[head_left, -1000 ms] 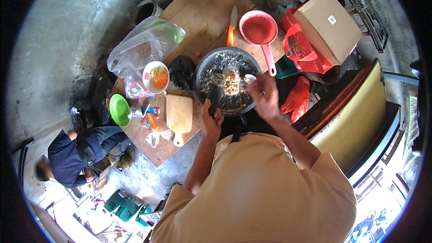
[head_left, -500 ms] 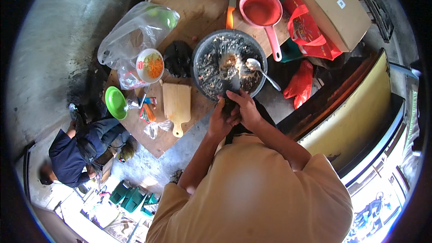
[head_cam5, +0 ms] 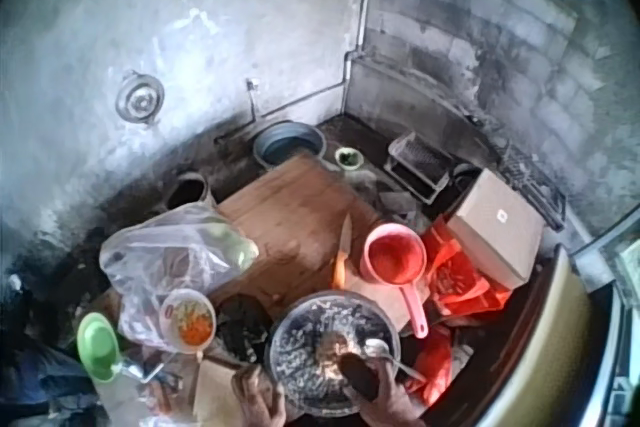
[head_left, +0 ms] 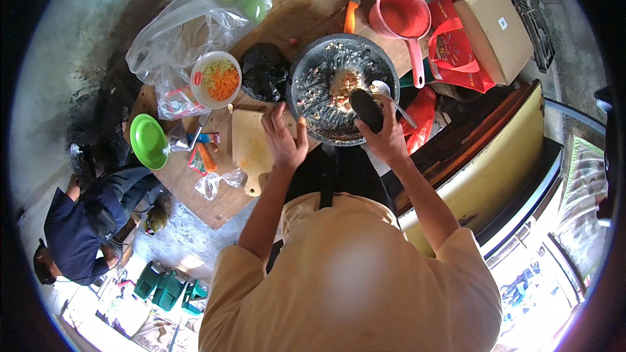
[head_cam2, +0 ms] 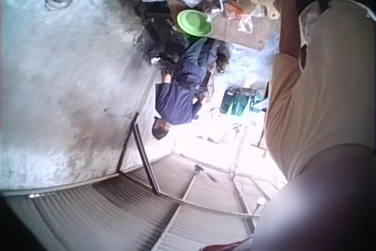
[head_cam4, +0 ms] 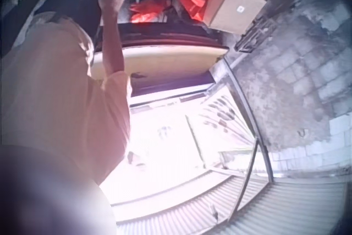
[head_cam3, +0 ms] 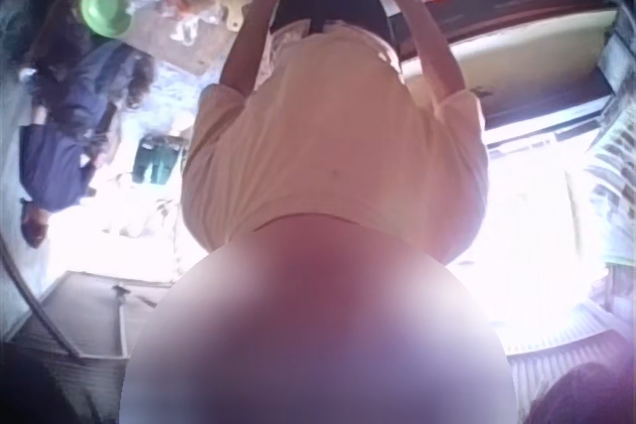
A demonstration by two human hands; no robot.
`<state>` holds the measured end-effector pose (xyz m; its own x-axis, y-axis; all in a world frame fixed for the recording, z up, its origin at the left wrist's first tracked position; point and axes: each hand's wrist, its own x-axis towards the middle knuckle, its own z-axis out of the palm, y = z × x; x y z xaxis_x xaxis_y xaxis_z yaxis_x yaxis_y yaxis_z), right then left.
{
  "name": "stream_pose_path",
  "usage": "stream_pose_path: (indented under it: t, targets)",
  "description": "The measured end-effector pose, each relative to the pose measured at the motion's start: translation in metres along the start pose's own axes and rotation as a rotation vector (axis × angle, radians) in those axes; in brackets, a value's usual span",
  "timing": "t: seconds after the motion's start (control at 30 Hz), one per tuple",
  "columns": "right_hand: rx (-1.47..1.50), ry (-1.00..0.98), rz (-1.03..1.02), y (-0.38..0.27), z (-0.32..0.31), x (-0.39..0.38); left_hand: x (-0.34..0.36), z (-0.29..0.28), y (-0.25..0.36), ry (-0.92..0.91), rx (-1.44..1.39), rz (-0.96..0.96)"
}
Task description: The person uses a pestle and mortar to grind a mixture of ingredients on a wooden table. They repeatedly press and rotate the pestle, occasionally scrape the sides with a spoon, and add liquid from a pink jug. The mixture becomes more homogenous over time.
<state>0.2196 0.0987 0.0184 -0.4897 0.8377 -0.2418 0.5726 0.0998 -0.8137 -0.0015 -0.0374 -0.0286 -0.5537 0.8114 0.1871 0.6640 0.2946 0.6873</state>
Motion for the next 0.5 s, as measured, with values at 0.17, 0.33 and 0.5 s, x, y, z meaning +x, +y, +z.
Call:
stream_pose_path:
  t: [0.17, 0.33, 0.5]
  targets:
    - [-0.338, -0.084, 0.11, -0.018, 0.036, 0.014, 0.006, 0.006, -0.067, -0.182, 0.056, 0.128]
    - [-0.358, -0.075, 0.154, -0.043, 0.035, 0.025, -0.006, 0.015, -0.092, -0.276, 0.142, 0.12]
    - [-0.29, 0.036, 0.117, -0.062, 0.023, 0.031, -0.009, 0.02, -0.097, -0.296, 0.284, 0.139]
